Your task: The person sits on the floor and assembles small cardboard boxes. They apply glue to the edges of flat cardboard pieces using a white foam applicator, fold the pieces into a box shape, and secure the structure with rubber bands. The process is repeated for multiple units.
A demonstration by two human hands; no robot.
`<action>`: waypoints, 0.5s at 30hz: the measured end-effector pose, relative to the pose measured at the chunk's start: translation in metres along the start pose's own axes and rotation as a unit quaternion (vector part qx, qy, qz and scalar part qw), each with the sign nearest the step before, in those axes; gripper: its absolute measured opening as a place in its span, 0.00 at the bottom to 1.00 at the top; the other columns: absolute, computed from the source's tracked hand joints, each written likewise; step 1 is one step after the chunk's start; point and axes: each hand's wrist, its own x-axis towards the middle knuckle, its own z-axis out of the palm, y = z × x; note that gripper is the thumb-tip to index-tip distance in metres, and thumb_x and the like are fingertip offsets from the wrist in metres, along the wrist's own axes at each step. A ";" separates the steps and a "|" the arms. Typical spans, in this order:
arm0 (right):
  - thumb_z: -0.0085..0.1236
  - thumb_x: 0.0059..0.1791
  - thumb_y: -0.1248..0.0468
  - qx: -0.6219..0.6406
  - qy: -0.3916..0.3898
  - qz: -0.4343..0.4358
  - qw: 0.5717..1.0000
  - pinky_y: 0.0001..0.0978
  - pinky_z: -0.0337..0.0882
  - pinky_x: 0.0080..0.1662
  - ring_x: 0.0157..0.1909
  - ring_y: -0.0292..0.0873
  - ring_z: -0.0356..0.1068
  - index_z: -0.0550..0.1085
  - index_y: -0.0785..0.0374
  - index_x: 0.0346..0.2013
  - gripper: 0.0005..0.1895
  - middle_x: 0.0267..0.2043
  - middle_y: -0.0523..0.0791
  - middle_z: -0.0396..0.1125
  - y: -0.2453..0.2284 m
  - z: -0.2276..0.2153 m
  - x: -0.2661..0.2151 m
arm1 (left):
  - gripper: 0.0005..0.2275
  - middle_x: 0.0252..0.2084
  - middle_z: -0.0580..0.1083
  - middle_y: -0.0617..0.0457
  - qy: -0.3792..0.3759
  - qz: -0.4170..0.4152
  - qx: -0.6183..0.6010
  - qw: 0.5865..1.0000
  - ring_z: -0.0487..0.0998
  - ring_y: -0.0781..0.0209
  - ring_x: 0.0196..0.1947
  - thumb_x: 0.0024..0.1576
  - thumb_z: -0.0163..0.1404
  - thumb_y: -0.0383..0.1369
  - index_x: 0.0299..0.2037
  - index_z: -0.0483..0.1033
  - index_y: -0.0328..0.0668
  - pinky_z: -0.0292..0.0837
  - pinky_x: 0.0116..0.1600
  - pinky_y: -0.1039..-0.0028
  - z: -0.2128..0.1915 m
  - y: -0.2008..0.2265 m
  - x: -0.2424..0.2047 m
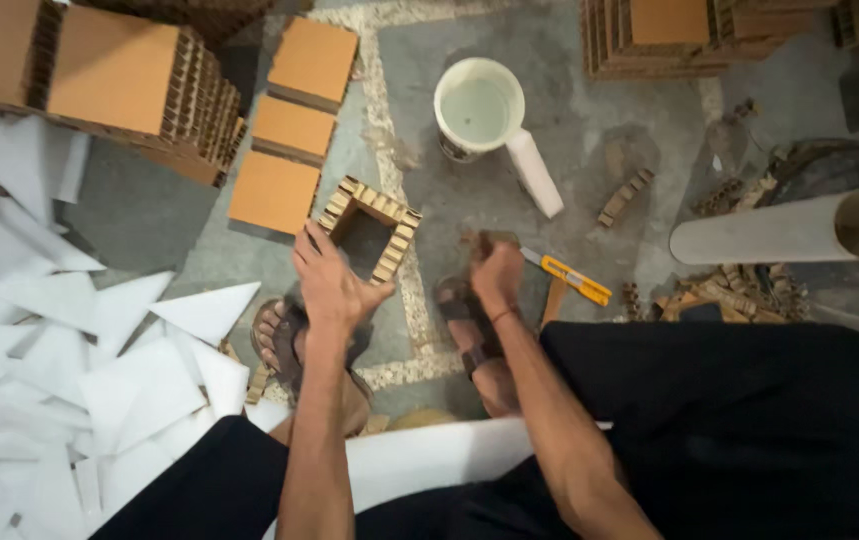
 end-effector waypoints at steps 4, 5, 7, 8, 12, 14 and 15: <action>0.61 0.46 0.60 -0.052 -0.026 -0.005 0.998 0.44 0.72 0.40 0.37 0.58 0.74 0.81 0.65 0.31 0.10 0.32 0.54 0.74 0.013 0.007 0.009 | 0.63 0.63 0.56 0.24 0.004 -0.025 -0.017 1.000 0.57 0.30 0.64 0.28 0.73 0.48 0.67 0.46 0.12 0.57 0.68 0.52 0.004 0.010 -0.002; 0.62 0.46 0.60 -0.057 -0.035 0.005 0.998 0.44 0.72 0.40 0.36 0.58 0.74 0.82 0.64 0.31 0.10 0.32 0.54 0.74 0.014 0.008 0.009 | 0.63 0.64 0.57 0.24 -0.008 -0.039 -0.027 0.999 0.57 0.30 0.64 0.29 0.73 0.48 0.67 0.45 0.12 0.57 0.69 0.53 0.004 0.011 -0.002; 0.63 0.47 0.59 -0.064 -0.053 0.020 0.996 0.44 0.71 0.39 0.35 0.58 0.74 0.82 0.64 0.31 0.10 0.30 0.54 0.74 0.011 0.011 0.012 | 0.62 0.64 0.56 0.24 -0.021 -0.065 -0.040 0.997 0.57 0.29 0.65 0.30 0.72 0.49 0.68 0.45 0.13 0.58 0.69 0.53 0.004 0.015 -0.002; 0.62 0.46 0.60 -0.032 -0.060 0.030 0.997 0.43 0.72 0.39 0.35 0.56 0.75 0.82 0.63 0.31 0.09 0.31 0.53 0.74 0.009 0.011 0.013 | 0.62 0.64 0.55 0.24 -0.023 -0.076 -0.043 0.996 0.56 0.29 0.65 0.32 0.72 0.49 0.68 0.45 0.14 0.58 0.68 0.52 0.004 0.018 -0.002; 0.63 0.46 0.59 -0.027 -0.067 0.048 0.996 0.41 0.73 0.40 0.34 0.55 0.76 0.83 0.62 0.31 0.09 0.30 0.53 0.74 0.007 0.009 0.014 | 0.62 0.65 0.53 0.23 -0.006 -0.092 -0.052 0.994 0.55 0.27 0.65 0.32 0.71 0.49 0.68 0.42 0.13 0.57 0.69 0.51 0.009 0.031 -0.005; 0.64 0.45 0.60 -0.050 -0.060 0.035 0.996 0.42 0.73 0.40 0.35 0.56 0.75 0.83 0.62 0.31 0.08 0.30 0.53 0.74 0.011 0.010 0.013 | 0.62 0.66 0.52 0.22 0.003 -0.102 -0.050 0.993 0.54 0.27 0.65 0.32 0.71 0.49 0.69 0.41 0.15 0.56 0.68 0.49 0.014 0.037 -0.007; 0.63 0.43 0.61 -0.043 -0.054 0.023 0.997 0.41 0.74 0.41 0.35 0.55 0.76 0.83 0.62 0.31 0.08 0.31 0.53 0.75 0.015 0.011 0.013 | 0.62 0.66 0.52 0.22 0.010 -0.108 -0.050 0.993 0.54 0.27 0.65 0.32 0.71 0.49 0.69 0.41 0.15 0.55 0.68 0.48 0.016 0.037 -0.006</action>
